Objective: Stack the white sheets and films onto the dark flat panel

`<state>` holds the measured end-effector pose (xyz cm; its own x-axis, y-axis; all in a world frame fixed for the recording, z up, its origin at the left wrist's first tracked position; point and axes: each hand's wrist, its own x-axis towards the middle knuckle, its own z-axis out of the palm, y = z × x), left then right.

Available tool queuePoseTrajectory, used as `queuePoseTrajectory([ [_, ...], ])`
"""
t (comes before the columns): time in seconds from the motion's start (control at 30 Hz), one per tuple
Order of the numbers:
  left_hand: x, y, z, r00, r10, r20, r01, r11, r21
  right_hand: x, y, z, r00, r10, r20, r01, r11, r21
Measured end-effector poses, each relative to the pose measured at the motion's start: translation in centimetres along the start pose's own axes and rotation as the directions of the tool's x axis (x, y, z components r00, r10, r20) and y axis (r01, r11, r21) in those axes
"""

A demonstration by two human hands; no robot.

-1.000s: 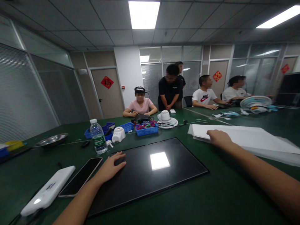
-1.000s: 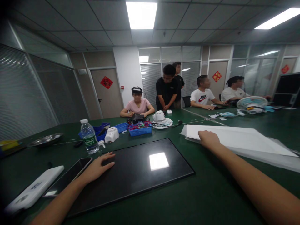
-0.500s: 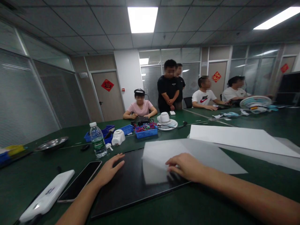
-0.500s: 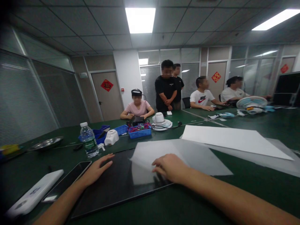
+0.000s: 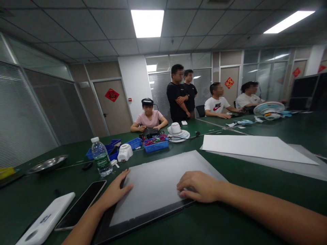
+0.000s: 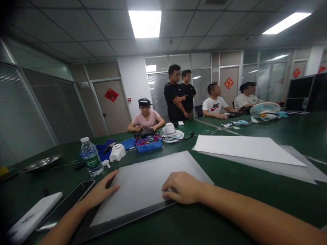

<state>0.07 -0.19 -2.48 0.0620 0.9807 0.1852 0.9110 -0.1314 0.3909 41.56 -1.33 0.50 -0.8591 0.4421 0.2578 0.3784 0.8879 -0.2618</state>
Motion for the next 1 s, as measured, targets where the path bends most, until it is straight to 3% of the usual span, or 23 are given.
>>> queuePoseTrajectory([
  [0.07,0.0,0.0,-0.1,0.999,0.011,0.032,-0.012,1.000,0.026,0.0,1.2,-0.3,1.000,0.010,-0.022,-0.010,1.000,0.009],
  [0.13,0.0,-0.1,-0.3,0.998,0.019,0.061,-0.022,0.998,0.053,-0.5,4.0,-1.1,0.982,0.157,-0.104,-0.168,0.980,-0.105],
  [0.2,0.0,-0.3,-0.5,0.997,0.014,0.080,-0.020,0.997,0.081,-2.1,7.8,-2.3,0.911,0.348,-0.222,-0.395,0.889,-0.230],
  [0.3,0.0,-0.5,-0.9,0.997,-0.010,0.081,0.000,0.993,0.121,-5.8,13.6,-4.0,0.781,0.540,-0.314,-0.619,0.737,-0.270],
  [0.4,-0.1,-0.4,-1.4,0.997,-0.034,0.064,0.024,0.987,0.156,-9.3,17.4,-4.9,0.670,0.683,-0.290,-0.742,0.609,-0.282],
  [0.5,-0.2,0.1,-1.7,0.998,-0.055,0.038,0.046,0.979,0.197,-10.7,19.0,-4.9,0.620,0.747,-0.241,-0.779,0.547,-0.308],
  [0.67,-0.3,0.8,-2.2,0.991,-0.127,-0.030,0.130,0.941,0.311,-9.5,18.5,-4.8,0.597,0.762,-0.252,-0.785,0.489,-0.380],
  [0.8,-0.1,0.8,-2.6,0.956,-0.287,-0.051,0.282,0.865,0.415,-7.6,15.9,-5.5,0.595,0.734,-0.329,-0.788,0.451,-0.418],
  [0.9,0.0,0.7,-2.6,0.926,-0.376,-0.032,0.349,0.819,0.456,-5.5,12.6,-5.4,0.648,0.669,-0.365,-0.756,0.504,-0.418],
  [1.0,0.0,0.5,-2.3,0.924,-0.383,0.002,0.340,0.822,0.457,-3.1,8.1,-4.0,0.758,0.570,-0.318,-0.652,0.645,-0.398],
])
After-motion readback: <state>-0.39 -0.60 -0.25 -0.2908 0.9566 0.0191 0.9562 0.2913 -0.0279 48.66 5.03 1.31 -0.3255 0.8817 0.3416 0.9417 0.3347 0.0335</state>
